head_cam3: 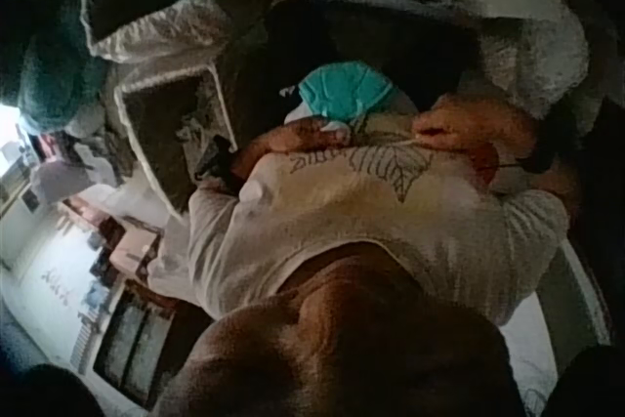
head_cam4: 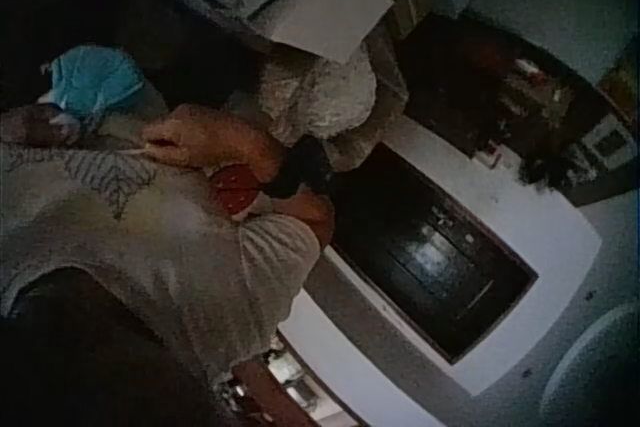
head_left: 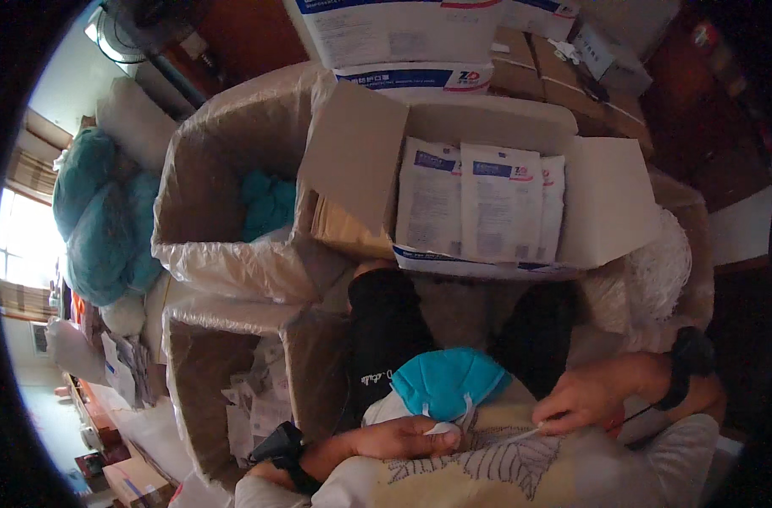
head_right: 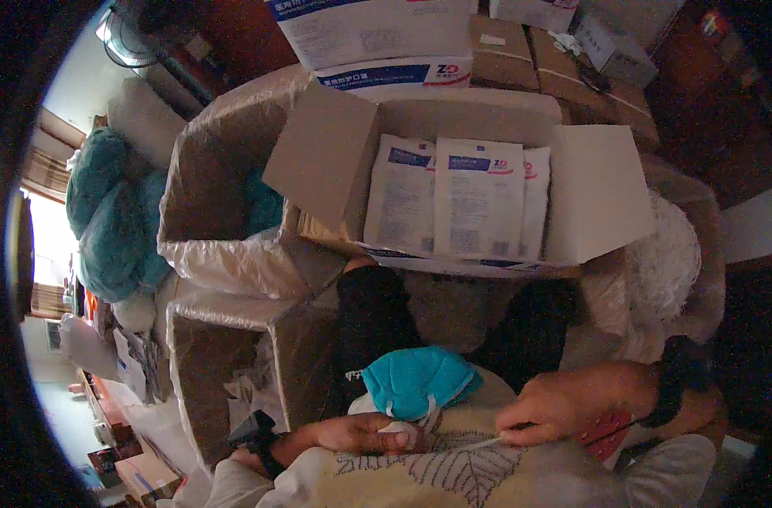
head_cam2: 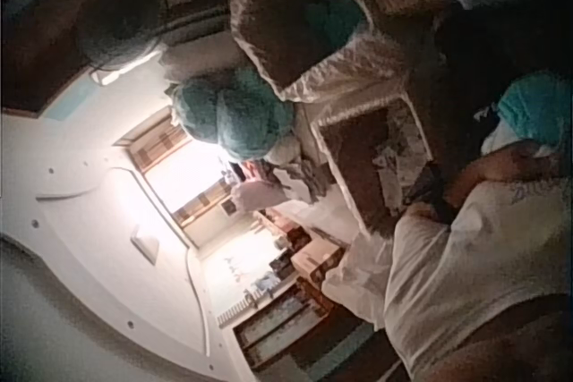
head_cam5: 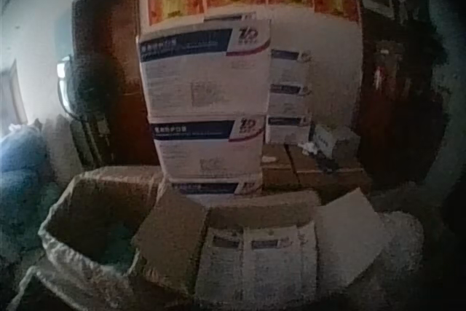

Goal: Packing loose face masks and individual mask packets into boxes.

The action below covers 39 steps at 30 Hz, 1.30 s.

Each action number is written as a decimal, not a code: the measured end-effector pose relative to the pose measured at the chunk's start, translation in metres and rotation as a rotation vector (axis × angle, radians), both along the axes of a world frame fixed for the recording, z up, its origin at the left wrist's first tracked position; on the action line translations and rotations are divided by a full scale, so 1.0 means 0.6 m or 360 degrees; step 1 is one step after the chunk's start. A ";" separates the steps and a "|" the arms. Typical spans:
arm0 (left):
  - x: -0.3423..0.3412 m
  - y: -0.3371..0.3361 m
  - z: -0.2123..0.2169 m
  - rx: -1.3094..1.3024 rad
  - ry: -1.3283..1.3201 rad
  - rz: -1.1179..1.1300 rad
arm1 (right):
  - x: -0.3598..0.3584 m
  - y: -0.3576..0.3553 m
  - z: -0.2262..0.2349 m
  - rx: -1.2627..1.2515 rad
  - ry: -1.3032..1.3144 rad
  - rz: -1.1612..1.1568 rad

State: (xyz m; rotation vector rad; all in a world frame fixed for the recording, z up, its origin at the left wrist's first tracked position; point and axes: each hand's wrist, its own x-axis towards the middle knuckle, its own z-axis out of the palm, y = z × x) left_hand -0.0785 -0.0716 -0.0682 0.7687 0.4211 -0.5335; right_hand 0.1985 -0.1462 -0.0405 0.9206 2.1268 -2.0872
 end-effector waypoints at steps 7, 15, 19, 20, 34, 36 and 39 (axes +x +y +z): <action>0.016 0.007 -0.047 0.0672 0.0191 0.0751 | -0.060 0.057 -0.044 0.0471 -0.0097 -0.0341; 0.033 0.016 -0.025 0.1311 -0.0297 -0.0185 | -0.090 0.078 -0.056 0.0355 0.0143 0.0039; 0.030 0.009 -0.039 0.1153 -0.0682 -0.0256 | -0.072 0.055 -0.058 0.0131 0.0204 0.0136; 0.028 0.006 -0.044 0.1171 -0.0801 -0.0202 | -0.068 0.054 -0.054 0.0076 0.0179 0.0169; 0.041 0.057 -0.084 -0.0365 -0.0161 0.1735 | 0.008 0.070 -0.022 -0.0809 0.0251 -0.1129; 0.057 0.078 -0.092 -0.0494 -0.0204 0.2044 | -0.019 0.066 -0.061 -0.0992 0.0493 -0.1223; 0.065 0.096 -0.075 -0.0580 -0.0337 0.2191 | -0.059 0.075 -0.094 -0.0838 0.0437 -0.1285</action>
